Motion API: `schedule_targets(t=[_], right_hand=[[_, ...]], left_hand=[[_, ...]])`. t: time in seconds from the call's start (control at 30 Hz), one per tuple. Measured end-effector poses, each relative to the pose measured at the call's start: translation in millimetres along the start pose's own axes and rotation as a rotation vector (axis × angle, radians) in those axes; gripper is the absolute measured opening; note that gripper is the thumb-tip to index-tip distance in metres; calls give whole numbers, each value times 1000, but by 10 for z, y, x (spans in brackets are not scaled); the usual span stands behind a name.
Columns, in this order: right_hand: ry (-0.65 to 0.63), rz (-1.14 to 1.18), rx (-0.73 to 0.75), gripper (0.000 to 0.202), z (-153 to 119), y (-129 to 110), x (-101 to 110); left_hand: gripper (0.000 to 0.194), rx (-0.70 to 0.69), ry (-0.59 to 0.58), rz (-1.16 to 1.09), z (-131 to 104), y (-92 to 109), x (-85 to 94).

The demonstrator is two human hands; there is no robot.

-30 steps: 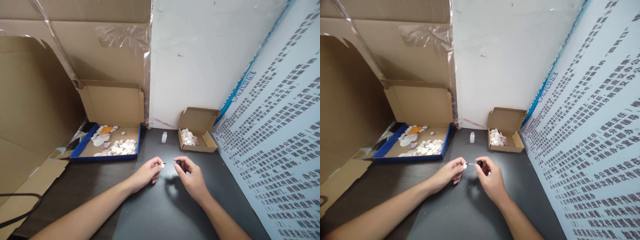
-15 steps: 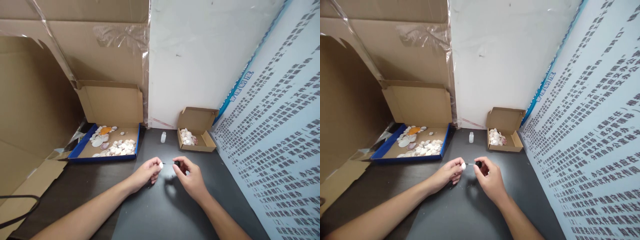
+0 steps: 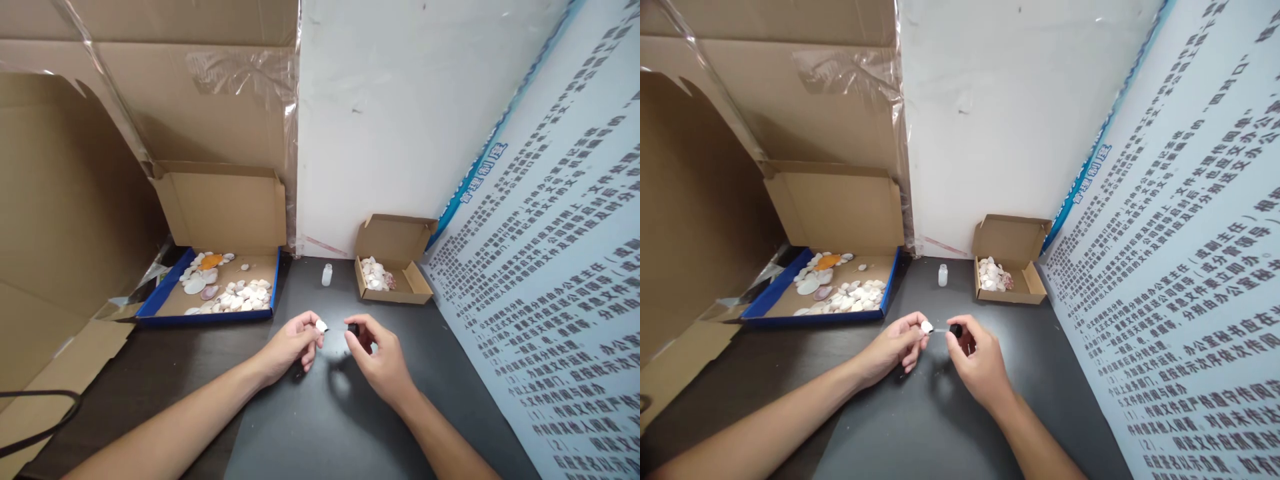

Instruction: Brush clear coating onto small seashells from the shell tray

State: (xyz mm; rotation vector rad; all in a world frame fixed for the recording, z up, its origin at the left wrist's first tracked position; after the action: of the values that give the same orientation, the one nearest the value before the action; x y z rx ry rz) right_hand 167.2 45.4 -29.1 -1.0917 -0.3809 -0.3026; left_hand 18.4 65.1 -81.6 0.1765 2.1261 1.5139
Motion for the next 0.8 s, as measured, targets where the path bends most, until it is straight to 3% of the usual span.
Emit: schedule_targets(t=[0.4,0.8], right_hand=[[82,8,10,11,7,-4,43],[62,48,-68,16,20,104,28]], left_hand=[[25,-6,-24,26,-2,12,-11],[28,-27,-9,2,16,10,7]])
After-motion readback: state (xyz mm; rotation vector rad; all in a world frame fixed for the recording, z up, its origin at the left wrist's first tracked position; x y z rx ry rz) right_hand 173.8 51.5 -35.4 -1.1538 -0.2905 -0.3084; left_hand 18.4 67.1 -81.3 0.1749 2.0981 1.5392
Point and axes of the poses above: each hand's wrist, its own z-axis towards the middle knuckle, its own x-axis out of the back of the hand, y = z × x, the point moved 7 cm from there along z, towards the middle knuckle, and after that the axes turned 4 degrees about x, right-handed, at the moved point
